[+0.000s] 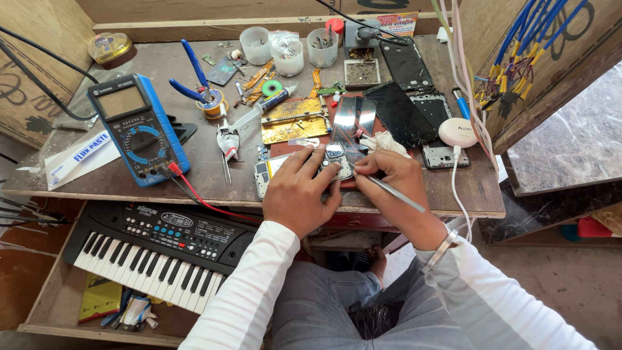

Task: The person uses tweezers to carefully lift and adjust a small internal component inside a disassembled smartphone. They hold the phone steady with one hand while manipulating the part with the other, then reposition the phone to continue working on the internal assembly.

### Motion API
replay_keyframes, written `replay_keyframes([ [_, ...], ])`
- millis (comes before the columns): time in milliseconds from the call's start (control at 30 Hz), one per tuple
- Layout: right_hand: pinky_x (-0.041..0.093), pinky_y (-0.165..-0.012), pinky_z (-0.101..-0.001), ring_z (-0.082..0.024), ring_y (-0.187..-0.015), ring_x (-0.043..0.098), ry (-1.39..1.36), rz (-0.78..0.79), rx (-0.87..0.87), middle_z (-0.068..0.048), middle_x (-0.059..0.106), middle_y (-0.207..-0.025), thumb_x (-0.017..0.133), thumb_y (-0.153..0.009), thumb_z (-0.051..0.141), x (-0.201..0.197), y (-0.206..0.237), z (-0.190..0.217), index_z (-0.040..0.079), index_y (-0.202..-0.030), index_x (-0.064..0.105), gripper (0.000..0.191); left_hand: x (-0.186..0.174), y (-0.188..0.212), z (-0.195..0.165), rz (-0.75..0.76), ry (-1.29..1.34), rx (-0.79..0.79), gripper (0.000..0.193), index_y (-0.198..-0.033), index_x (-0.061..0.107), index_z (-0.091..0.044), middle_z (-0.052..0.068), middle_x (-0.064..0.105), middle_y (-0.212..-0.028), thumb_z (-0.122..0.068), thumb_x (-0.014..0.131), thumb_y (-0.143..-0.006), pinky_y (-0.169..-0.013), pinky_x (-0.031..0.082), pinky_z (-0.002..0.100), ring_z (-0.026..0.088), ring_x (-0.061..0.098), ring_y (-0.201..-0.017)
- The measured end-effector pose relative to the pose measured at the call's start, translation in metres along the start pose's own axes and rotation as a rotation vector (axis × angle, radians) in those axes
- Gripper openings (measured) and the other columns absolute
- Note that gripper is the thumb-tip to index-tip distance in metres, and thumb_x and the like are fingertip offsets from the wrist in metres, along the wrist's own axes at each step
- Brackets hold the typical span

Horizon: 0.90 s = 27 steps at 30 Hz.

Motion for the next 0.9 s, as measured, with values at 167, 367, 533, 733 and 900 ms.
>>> replay_keyframes([
  [167,0.056,-0.071,-0.028,-0.014,-0.08,0.073,-0.018,0.009,0.088,-0.01,0.077,-0.09,0.079,-0.082,0.005,-0.0025,0.002,-0.0045,-0.002,-0.083,0.071,0.01,-0.0004,0.0011,0.0005,0.002,0.0,0.0,0.026,-0.109,0.076,-0.014,0.016,0.071,-0.127,-0.023,0.072,-0.086,-0.105,0.05,0.047,0.036,0.064,-0.122],
  [367,0.057,-0.072,-0.0267,-0.013,-0.081,0.074,0.004,-0.002,0.099,-0.009,0.078,-0.091,0.078,-0.082,0.004,0.0001,0.0029,-0.0035,-0.001,-0.087,0.073,0.008,-0.0008,0.0007,0.001,0.003,-0.006,0.001,0.026,-0.109,0.076,-0.014,0.016,0.071,-0.127,-0.024,0.072,-0.086,-0.105,0.05,0.047,0.036,0.064,-0.121],
  [533,0.057,-0.072,-0.0274,-0.013,-0.08,0.073,0.022,-0.038,0.061,-0.009,0.078,-0.09,0.078,-0.084,0.003,0.0052,0.0017,-0.0048,-0.002,-0.087,0.071,0.009,0.0014,0.0006,0.0037,-0.002,-0.005,0.001,0.025,-0.108,0.076,-0.014,0.016,0.07,-0.128,-0.024,0.072,-0.085,-0.105,0.051,0.047,0.036,0.064,-0.122],
  [733,0.058,-0.071,-0.0278,-0.013,-0.079,0.074,0.02,-0.012,0.084,-0.009,0.078,-0.089,0.08,-0.083,0.004,0.0007,0.0013,-0.0073,-0.001,-0.085,0.072,0.01,0.0019,0.0008,0.0023,0.0,0.002,-0.005,0.025,-0.108,0.076,-0.014,0.016,0.07,-0.127,-0.024,0.072,-0.085,-0.105,0.051,0.047,0.036,0.064,-0.122],
  [900,0.057,-0.071,-0.0281,-0.013,-0.079,0.073,0.035,-0.047,0.083,-0.009,0.077,-0.088,0.08,-0.083,0.005,0.0038,-0.0002,-0.0059,-0.002,-0.088,0.072,0.011,0.0003,0.0,0.0008,0.0,-0.002,0.005,0.026,-0.108,0.076,-0.013,0.016,0.07,-0.128,-0.024,0.073,-0.085,-0.105,0.05,0.047,0.037,0.064,-0.121],
])
Point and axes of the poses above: each hand's wrist, its own y-axis away from the middle knuckle, its own x-axis out of the palm, z = x × y, the point moved 3 cm from there along -y, towards the middle knuckle
